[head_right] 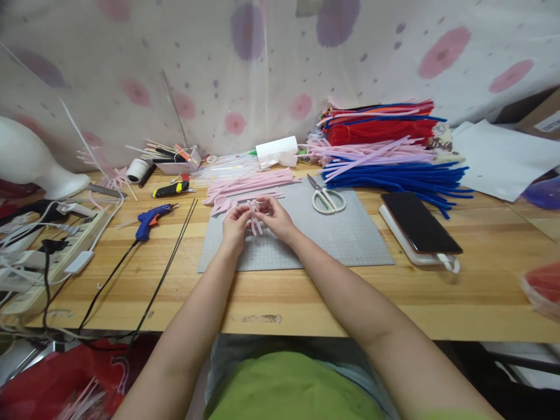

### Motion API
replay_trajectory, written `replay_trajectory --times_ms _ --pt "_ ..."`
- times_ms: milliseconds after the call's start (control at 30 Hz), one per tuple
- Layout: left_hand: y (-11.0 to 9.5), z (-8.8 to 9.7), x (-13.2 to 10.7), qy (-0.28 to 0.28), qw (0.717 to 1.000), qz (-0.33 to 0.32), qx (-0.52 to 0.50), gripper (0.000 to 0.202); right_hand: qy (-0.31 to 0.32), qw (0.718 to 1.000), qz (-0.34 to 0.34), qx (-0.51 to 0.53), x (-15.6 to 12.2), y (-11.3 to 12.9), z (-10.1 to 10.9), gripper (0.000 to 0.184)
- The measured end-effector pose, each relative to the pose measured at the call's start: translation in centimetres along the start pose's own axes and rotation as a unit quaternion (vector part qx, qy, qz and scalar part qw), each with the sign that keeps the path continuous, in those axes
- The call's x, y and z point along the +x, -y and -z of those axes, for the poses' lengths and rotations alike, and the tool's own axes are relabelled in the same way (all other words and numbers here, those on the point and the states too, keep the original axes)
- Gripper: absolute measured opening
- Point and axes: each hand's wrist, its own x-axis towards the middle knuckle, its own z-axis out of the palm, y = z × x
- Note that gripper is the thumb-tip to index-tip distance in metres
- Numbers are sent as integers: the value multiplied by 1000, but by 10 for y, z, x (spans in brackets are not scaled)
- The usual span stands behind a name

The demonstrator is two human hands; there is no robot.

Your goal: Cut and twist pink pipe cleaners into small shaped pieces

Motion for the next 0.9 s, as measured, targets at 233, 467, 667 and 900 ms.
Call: replay_trajectory --times_ms 233,467,667,900 --pt "-17 19 13 -106 992 -41 -63 25 53 976 3 -211 -1 14 24 11" --pt "-21 38 24 -167 986 -10 -25 18 50 876 -20 -479 7 22 54 15" --pt "1 31 24 -121 980 -82 134 16 42 830 66 -553 25 5 17 14" --pt "3 33 18 -44 968 -95 230 19 73 833 42 -547 41 6 8 6"
